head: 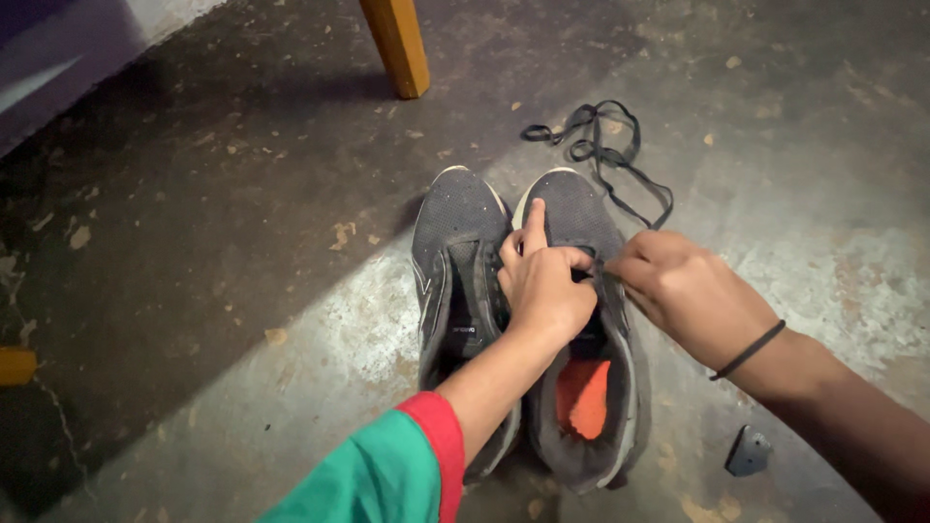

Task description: The person unlaces a pair of white and pink sneakers, places them on a wooden bench with other shoes, then picks up a pair of dark grey sneakers. They place the grey sneakers on the floor and begin to unlace them, removing the laces from the eyelets.

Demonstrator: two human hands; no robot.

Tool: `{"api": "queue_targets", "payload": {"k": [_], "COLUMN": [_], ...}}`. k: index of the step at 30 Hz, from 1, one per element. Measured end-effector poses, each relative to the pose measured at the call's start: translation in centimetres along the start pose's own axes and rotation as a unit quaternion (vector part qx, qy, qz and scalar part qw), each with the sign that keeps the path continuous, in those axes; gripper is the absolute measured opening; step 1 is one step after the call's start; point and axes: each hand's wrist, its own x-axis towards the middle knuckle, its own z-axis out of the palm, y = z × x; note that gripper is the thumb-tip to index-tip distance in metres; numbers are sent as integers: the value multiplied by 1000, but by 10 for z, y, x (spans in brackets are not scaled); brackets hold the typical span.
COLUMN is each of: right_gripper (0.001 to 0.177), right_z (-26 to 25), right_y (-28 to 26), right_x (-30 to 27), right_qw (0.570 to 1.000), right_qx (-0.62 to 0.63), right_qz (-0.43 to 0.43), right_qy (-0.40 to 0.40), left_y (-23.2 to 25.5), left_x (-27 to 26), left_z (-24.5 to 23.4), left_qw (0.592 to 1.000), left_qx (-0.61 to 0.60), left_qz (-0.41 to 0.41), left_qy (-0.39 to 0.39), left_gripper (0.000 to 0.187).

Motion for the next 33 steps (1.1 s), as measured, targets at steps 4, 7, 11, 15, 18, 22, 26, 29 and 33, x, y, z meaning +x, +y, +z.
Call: {"api": "queue_targets", "payload": {"k": [4, 7, 11, 15, 18, 22, 26, 29, 33], "right_gripper": [18, 17, 17, 20, 22, 20, 16, 15, 24], "right_z": [7, 10, 13, 21, 26, 34, 47, 55, 55], "right_y": [2, 3, 6, 12, 20, 24, 25, 19, 14], "right_x": [7, 3, -2, 4, 8, 3, -3, -11, -17], "right_qw": [990, 994, 998, 950, 910, 843, 733, 769, 763], "right_qx": [71, 61, 35, 189, 235, 357, 500, 462, 489], "right_qz": [117, 85, 51, 245, 342, 400, 453, 425, 407], "right_qy": [20, 27, 25, 38, 13, 42, 87, 121, 112], "left_y": [-1, -2, 1, 3, 8, 16, 22, 24, 25], "left_x": [2, 2, 1, -3, -7, -13, -15, -15, -16], "left_z": [3, 4, 4, -4, -10, -16, -18, -20, -21], "left_qw": [1000, 1000, 1000, 999, 999, 996, 994, 994, 993], "left_qx": [-11, -7, -1, 22, 40, 62, 92, 93, 95], "left_qz": [-1, 0, 1, 28, 36, 58, 60, 51, 60], "left_qy": [5, 10, 11, 3, 2, 16, 24, 19, 20], "left_gripper": [14, 12, 11, 16, 20, 29, 30, 29, 31]}}
